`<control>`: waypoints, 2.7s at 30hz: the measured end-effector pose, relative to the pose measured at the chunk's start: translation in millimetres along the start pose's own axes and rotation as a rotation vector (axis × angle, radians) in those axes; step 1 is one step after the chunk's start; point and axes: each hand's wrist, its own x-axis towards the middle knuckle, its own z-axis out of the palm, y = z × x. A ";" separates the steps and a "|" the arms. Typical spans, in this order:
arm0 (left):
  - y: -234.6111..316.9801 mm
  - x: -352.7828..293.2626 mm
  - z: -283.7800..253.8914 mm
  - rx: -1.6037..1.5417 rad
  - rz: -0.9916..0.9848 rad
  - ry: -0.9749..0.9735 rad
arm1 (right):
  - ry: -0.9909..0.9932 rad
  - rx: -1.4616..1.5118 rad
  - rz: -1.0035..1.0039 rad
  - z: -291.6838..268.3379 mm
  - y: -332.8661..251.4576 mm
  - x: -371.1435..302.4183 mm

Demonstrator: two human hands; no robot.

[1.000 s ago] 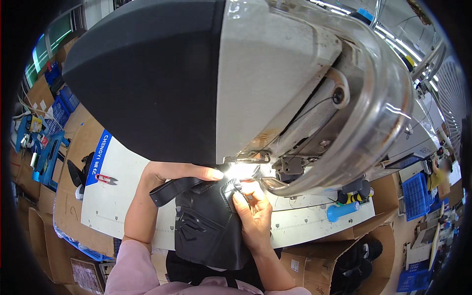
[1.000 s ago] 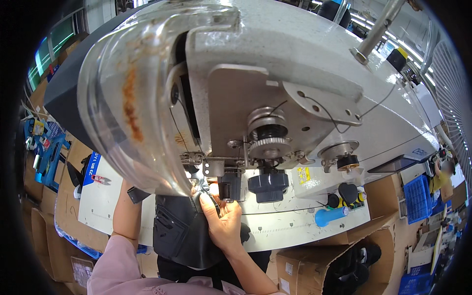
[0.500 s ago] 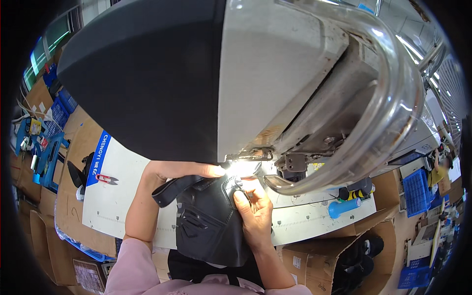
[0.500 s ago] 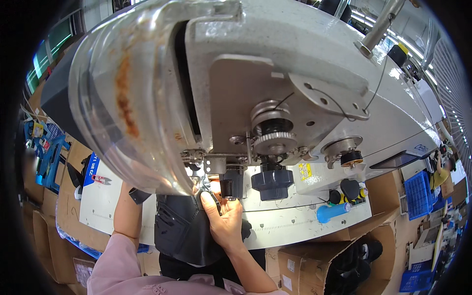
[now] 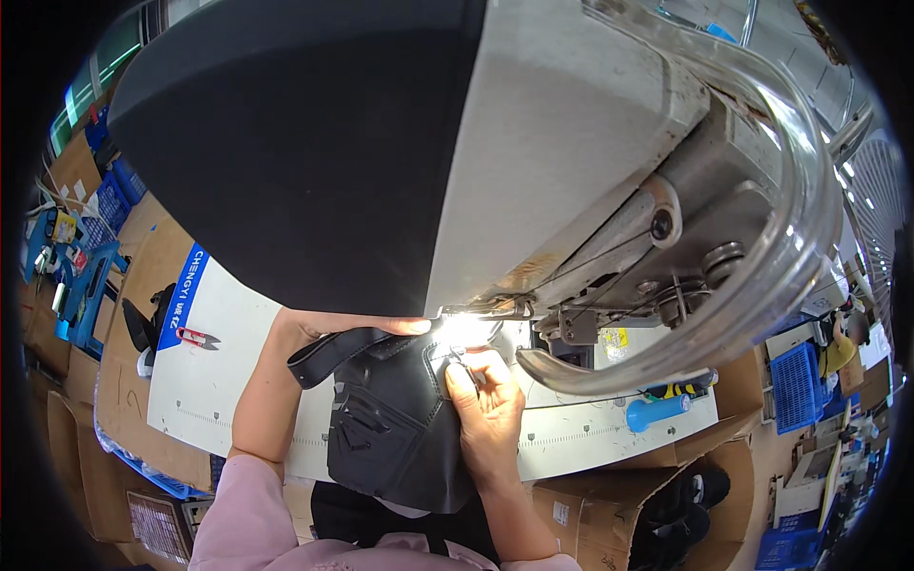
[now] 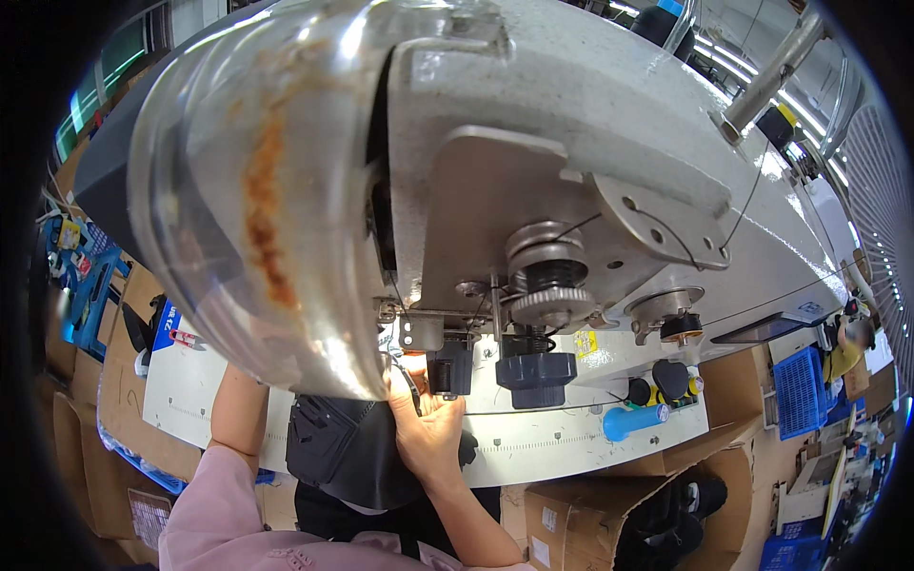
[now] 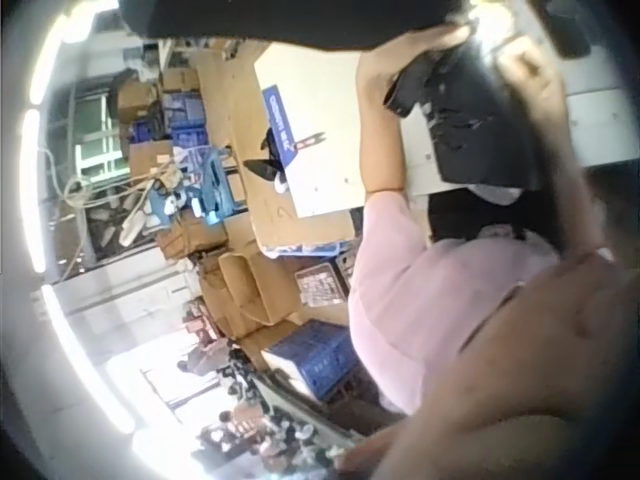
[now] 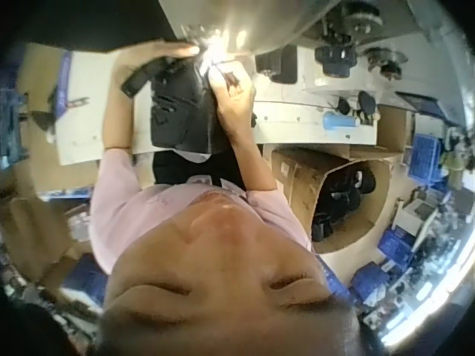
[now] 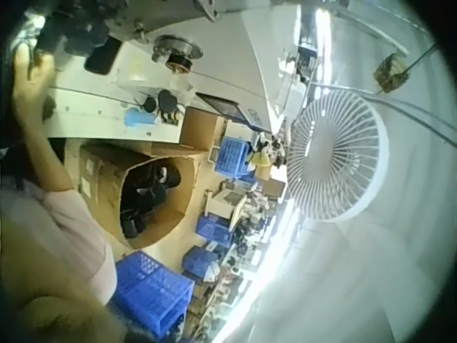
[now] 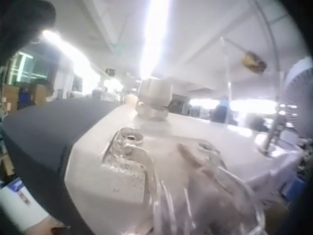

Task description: The person stitches black shoe components using a sewing machine, rotating and guiding the material by hand, and cuts thread using thread snips.

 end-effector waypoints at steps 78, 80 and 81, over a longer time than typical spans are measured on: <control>10.9 -201.4 20.6 0.665 0.005 0.456 | -1.113 -1.309 -0.753 -17.4 -21.6 -84.7; -15.3 -188.0 12.2 0.713 0.186 0.461 | -1.163 -1.260 -0.745 -23.5 -26.3 -86.3; -26.7 -182.5 10.7 0.716 0.186 0.464 | -1.165 -1.258 -0.749 -25.5 -27.5 -86.3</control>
